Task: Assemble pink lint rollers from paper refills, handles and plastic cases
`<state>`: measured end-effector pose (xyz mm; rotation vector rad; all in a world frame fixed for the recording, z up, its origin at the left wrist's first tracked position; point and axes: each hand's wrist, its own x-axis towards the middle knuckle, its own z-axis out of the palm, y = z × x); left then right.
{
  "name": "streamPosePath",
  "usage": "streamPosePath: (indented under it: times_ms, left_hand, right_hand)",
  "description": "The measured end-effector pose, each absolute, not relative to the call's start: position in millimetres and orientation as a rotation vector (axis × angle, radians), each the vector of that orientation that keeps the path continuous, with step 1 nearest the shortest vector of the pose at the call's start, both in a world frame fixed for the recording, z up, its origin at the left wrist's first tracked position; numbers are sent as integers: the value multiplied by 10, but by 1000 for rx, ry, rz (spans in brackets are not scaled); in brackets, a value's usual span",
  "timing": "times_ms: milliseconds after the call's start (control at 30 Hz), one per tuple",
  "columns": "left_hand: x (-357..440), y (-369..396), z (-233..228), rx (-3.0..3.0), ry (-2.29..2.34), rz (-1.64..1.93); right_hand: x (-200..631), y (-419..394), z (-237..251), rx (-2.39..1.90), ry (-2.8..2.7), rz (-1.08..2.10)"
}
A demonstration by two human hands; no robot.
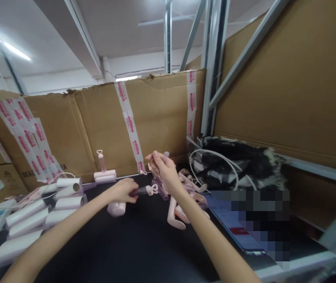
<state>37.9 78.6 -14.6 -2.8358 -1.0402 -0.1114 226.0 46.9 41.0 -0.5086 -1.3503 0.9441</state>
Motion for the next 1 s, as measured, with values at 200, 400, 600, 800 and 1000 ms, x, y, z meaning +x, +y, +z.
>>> streamPosePath:
  times_ms: [200,400,600,800,1000]
  left_hand:
    - [284,138,-235,-2690,-1340,-179]
    - [245,-262,-212,-2582,-1488,-191]
    - [139,-461,-217,-2532,-1555,-162]
    - [121,-534,-201,-2547,-1590,-184]
    - [25,-686,-299,-2498,-1472,-236]
  right_hand:
    - [2145,230,390,-370,-1410,1070]
    - [1998,121,238,-427,-1605,1166]
    - [2034,-62,288,-206,-1528,1201]
    - [1976,-198,264,-327,-1910,1058]
    - [1933,-351,380,-710,-2500,751]
